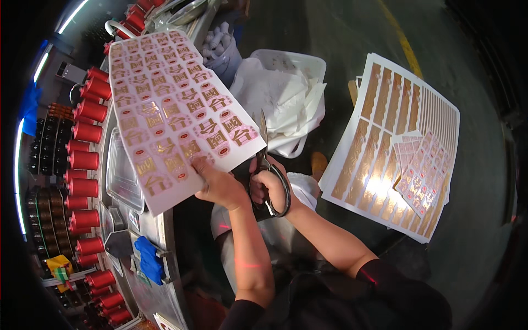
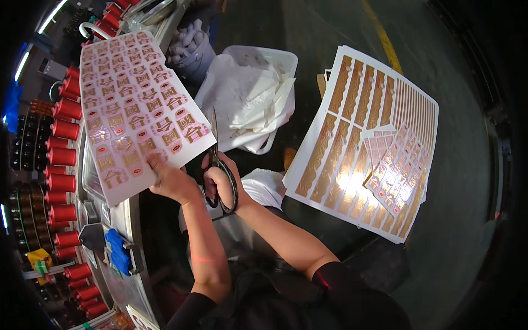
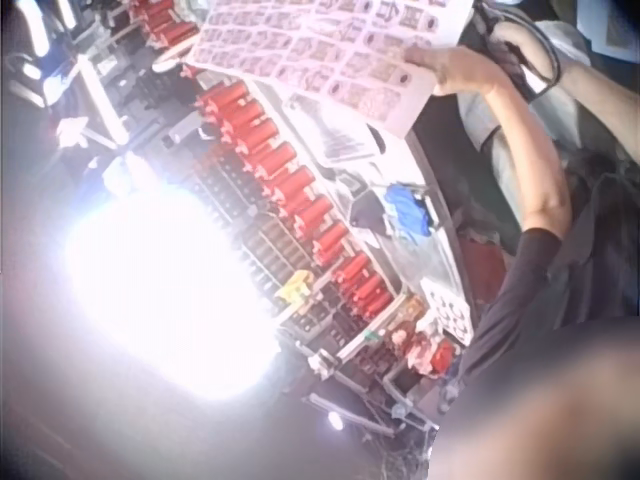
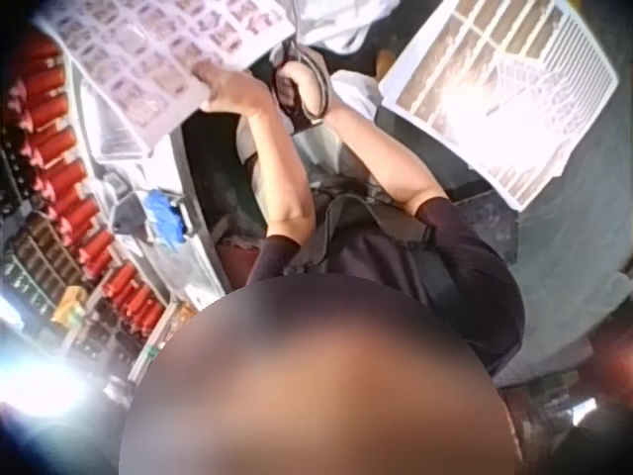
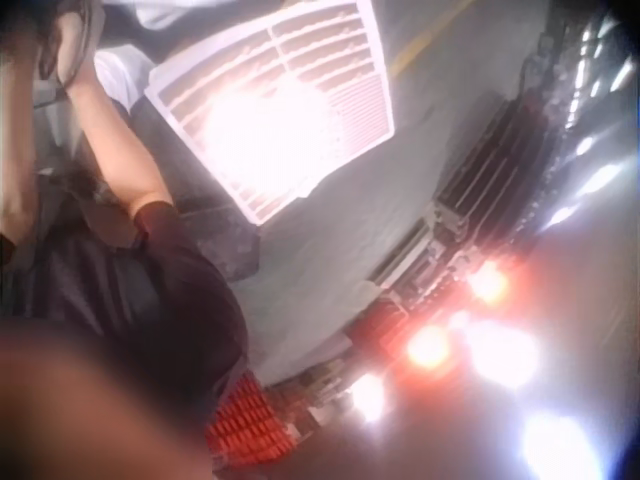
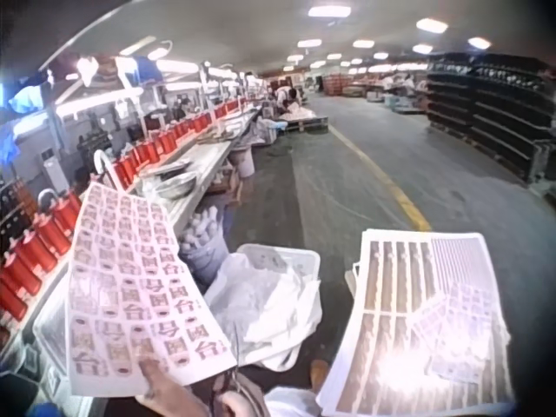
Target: The person cuts individual labels from a large printed sticker sheet using scissors.
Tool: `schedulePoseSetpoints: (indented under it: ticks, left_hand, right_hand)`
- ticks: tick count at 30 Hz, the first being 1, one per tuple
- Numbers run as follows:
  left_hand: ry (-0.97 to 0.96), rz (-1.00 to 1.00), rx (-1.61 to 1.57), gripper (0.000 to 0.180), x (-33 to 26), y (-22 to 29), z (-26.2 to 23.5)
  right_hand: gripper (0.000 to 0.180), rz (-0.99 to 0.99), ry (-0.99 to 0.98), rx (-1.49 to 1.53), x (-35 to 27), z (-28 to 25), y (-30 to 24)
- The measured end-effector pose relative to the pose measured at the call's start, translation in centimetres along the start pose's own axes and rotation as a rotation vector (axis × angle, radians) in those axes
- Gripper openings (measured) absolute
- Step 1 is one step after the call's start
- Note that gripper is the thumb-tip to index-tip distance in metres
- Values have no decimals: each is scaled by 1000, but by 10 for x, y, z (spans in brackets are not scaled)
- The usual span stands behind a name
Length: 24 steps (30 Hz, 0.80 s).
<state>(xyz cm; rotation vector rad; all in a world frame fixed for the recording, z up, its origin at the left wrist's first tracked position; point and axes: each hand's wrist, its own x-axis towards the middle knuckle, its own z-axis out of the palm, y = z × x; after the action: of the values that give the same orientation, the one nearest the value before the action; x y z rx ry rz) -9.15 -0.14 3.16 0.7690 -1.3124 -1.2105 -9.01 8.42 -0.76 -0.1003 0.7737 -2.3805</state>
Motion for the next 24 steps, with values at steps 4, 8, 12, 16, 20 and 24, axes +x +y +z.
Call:
schedulePoseSetpoints:
  ticks: [4,8,12,16,20,24]
  left_hand:
    - [3,23,-141,27,21,-11,23]
    - [12,104,-84,27,33,-15,27]
    - [-15,133,-138,26,22,-22,31]
    - [-22,129,-192,26,23,-22,33]
    - [3,81,-153,27,33,-18,41]
    - [4,217,-187,28,50,-17,55]
  right_hand:
    - [14,-10,21,9,25,11,-6]
    - [13,23,-20,39,34,16,-12]
    - [16,6,-64,-72,47,-3,-16]
    - [14,81,-110,19,60,-9,-22]
    - [10,73,-106,50,69,4,-25]
    - [5,122,-66,60,104,5,-30]
